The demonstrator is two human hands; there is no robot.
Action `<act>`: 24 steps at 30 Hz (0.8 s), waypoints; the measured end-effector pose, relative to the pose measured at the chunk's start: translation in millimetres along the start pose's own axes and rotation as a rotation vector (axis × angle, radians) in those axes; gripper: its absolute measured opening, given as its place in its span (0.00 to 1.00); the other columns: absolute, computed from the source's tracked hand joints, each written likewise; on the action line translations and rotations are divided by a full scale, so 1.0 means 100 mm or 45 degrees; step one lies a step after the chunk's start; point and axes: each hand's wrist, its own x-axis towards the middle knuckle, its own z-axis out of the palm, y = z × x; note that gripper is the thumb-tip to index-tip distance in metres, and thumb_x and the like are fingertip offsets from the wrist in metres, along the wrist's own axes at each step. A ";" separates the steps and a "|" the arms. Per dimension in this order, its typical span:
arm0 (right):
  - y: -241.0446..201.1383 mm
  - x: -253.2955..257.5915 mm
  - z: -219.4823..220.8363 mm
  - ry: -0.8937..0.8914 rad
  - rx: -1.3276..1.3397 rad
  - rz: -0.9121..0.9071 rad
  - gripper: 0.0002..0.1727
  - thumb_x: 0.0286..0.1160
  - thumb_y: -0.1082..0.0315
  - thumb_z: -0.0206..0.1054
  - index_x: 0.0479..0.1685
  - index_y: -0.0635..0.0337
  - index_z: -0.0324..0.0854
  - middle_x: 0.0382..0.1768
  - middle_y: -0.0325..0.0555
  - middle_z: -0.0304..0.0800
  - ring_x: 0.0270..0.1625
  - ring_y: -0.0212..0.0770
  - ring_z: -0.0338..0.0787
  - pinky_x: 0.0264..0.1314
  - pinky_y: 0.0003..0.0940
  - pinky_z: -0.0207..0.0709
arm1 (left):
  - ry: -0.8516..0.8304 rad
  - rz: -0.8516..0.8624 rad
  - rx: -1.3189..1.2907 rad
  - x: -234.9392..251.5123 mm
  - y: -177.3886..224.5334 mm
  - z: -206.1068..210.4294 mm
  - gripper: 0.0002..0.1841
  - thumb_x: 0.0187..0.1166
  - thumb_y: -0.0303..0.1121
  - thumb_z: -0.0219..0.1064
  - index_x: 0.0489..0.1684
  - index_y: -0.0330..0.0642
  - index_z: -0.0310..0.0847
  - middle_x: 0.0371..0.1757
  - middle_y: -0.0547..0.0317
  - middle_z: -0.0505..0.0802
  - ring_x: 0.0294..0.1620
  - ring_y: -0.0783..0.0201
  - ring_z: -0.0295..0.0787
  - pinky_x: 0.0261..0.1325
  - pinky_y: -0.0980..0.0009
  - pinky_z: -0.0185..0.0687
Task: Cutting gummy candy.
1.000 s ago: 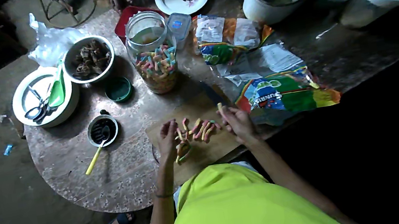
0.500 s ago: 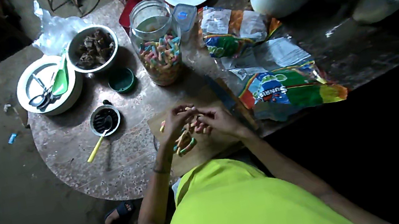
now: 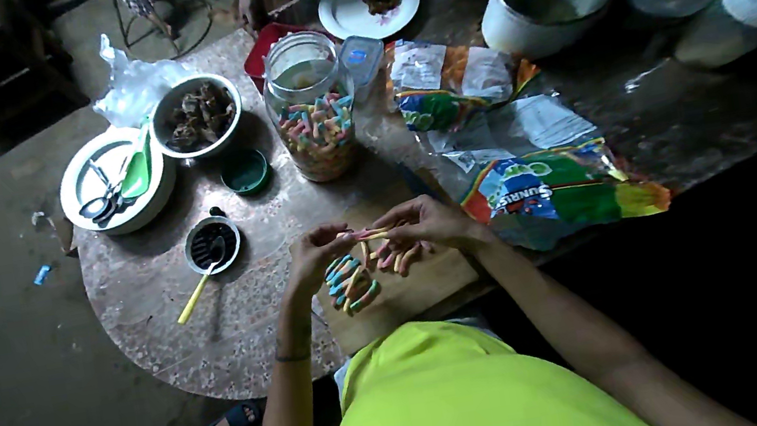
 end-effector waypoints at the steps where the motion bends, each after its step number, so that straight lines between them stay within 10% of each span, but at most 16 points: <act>1: 0.00 0.00 -0.01 0.022 -0.005 -0.023 0.12 0.75 0.80 0.69 0.56 0.70 0.87 0.41 0.43 0.94 0.37 0.28 0.92 0.47 0.25 0.90 | 0.010 -0.003 -0.014 0.00 0.00 0.00 0.10 0.76 0.19 0.70 0.52 0.29 0.83 0.40 0.56 0.95 0.38 0.69 0.93 0.50 0.71 0.90; 14: 0.21 0.05 -0.23 0.444 -0.104 -0.092 0.08 0.78 0.75 0.70 0.52 0.68 0.87 0.38 0.43 0.94 0.35 0.28 0.92 0.43 0.26 0.90 | 0.036 0.074 0.140 0.11 -0.10 0.26 0.09 0.78 0.24 0.71 0.51 0.29 0.89 0.43 0.53 0.95 0.39 0.70 0.93 0.51 0.72 0.90; 19: 0.42 0.11 -0.35 0.610 -0.224 -0.018 0.09 0.79 0.71 0.71 0.52 0.66 0.89 0.39 0.47 0.93 0.32 0.30 0.89 0.41 0.28 0.87 | 0.031 0.217 0.495 0.37 -0.34 0.51 0.18 0.81 0.29 0.70 0.66 0.31 0.83 0.50 0.45 0.94 0.42 0.63 0.91 0.52 0.64 0.88; 24: 0.55 0.04 -0.36 0.700 -0.628 0.290 0.15 0.87 0.66 0.64 0.62 0.64 0.88 0.56 0.60 0.93 0.54 0.54 0.93 0.64 0.54 0.84 | 0.112 0.291 1.112 0.44 -0.49 0.61 0.15 0.79 0.30 0.70 0.59 0.33 0.89 0.62 0.35 0.89 0.65 0.41 0.86 0.73 0.48 0.77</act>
